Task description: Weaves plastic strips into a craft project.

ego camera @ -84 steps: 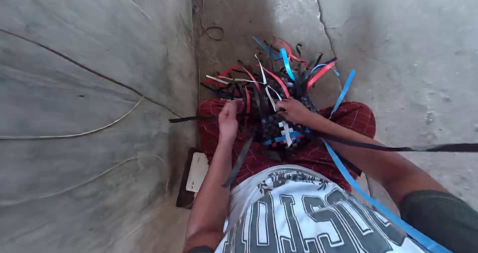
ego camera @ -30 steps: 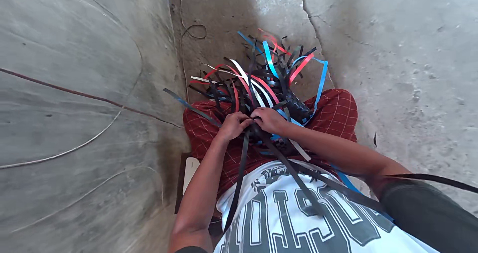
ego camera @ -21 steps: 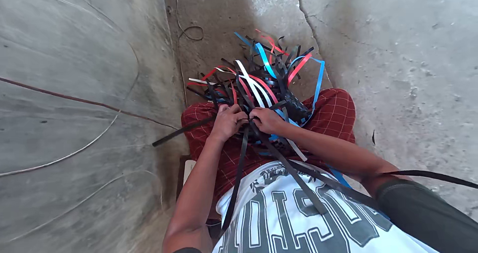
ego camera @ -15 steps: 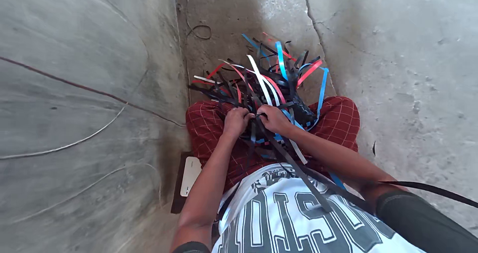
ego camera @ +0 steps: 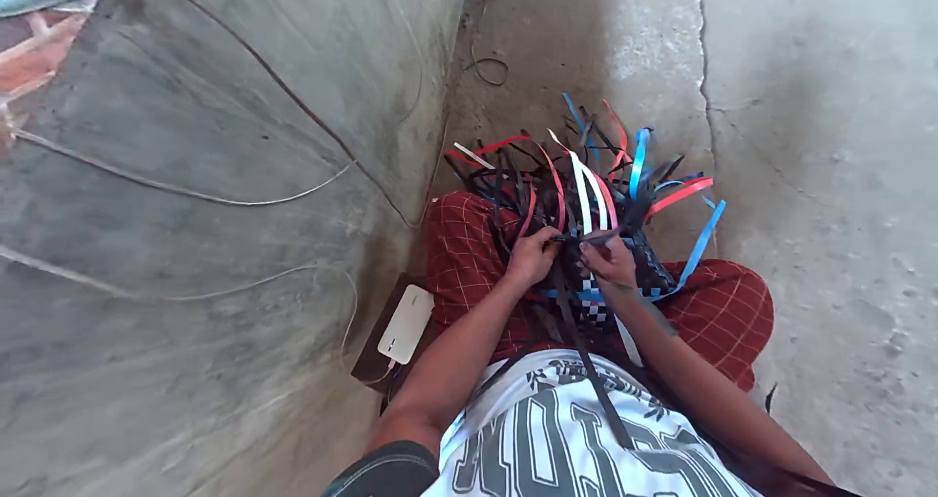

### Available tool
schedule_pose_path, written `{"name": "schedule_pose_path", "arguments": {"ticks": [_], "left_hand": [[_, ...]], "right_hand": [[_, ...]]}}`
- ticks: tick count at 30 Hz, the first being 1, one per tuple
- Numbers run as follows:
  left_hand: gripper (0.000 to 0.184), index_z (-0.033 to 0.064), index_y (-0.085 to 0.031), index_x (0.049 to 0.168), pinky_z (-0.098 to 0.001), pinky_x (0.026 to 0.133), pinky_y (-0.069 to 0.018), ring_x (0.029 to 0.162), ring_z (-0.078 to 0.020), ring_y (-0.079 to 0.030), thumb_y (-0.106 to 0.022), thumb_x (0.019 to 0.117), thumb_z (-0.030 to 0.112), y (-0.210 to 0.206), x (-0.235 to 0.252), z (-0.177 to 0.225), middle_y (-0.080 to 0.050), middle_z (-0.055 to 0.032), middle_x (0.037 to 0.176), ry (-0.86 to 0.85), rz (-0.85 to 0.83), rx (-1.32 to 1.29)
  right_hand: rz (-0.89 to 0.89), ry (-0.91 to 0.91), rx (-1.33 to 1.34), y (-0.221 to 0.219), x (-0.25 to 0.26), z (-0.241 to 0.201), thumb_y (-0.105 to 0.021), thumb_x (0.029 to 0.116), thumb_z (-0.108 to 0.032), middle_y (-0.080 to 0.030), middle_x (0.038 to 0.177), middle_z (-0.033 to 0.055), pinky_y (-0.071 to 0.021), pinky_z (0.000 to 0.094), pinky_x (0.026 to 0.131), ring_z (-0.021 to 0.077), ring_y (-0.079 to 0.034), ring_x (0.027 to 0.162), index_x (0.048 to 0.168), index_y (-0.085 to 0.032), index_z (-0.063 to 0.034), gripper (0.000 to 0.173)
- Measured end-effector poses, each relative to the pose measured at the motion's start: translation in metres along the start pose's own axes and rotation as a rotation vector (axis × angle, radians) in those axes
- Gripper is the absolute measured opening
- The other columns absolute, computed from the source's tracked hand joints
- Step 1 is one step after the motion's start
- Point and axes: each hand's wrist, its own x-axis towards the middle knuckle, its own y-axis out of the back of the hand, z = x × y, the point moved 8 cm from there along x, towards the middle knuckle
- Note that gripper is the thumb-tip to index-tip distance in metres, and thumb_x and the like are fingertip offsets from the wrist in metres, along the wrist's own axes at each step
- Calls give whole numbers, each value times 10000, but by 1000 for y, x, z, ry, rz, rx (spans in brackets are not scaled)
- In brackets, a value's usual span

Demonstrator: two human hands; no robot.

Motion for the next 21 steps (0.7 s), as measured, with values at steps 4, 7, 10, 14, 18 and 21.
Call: {"name": "schedule_pose_path", "arguments": {"ticks": [4,7,10,14,18,21], "left_hand": [[231,44,-722,1201,-426,1030,-511,1112,-207,-682,-555,1045,77,2,1,-2,-730,-129,1173,20,-18,-111],[308,37,-706,1207,-424,976,-498,1056,-200,-656,-455,1115,190,-2,1,-8,-711,-135,1125,132,-65,-205],[456,-19,-666,1239,-510,1016,-482,1120,-311,-644,-458,1108,365,-9,-1,-10,-679,-221,1175,200,-131,-101],[451,-46,-642,1239,-521,1044,-460,1165,-343,-632,-441,1116,339,-12,5,-3,-666,-245,1203,155,-182,54],[441,-39,-647,1242,-522,1046,-457,1172,-345,-632,-425,1123,323,-14,17,19,-671,-239,1204,61,-240,113],[435,-65,-648,1220,-547,1029,-465,1146,-376,-643,-439,1120,303,-29,19,46,-677,-259,1166,-84,-304,167]], "right_hand": [[-134,147,-304,-16,-21,-9,-725,901,-86,-703,1002,137,-549,244,873,114,-657,930,1000,-780,12,149],[-120,213,-357,-21,-21,-1,-709,912,-94,-686,953,138,-539,254,867,129,-647,911,1009,-791,-4,156],[-146,268,-463,-29,-27,-4,-707,910,-114,-676,971,169,-554,309,844,200,-649,900,1012,-781,6,174],[-359,276,-721,-52,-48,-14,-639,937,-51,-690,1079,257,-601,497,796,378,-717,909,1171,-669,56,259],[-607,280,-882,-73,-65,-10,-522,961,82,-660,1179,308,-580,590,825,477,-694,999,1378,-618,-38,445],[-839,104,-1127,-85,-65,1,-527,985,5,-593,1339,323,-527,597,959,493,-626,1185,1401,-570,11,419]]}}
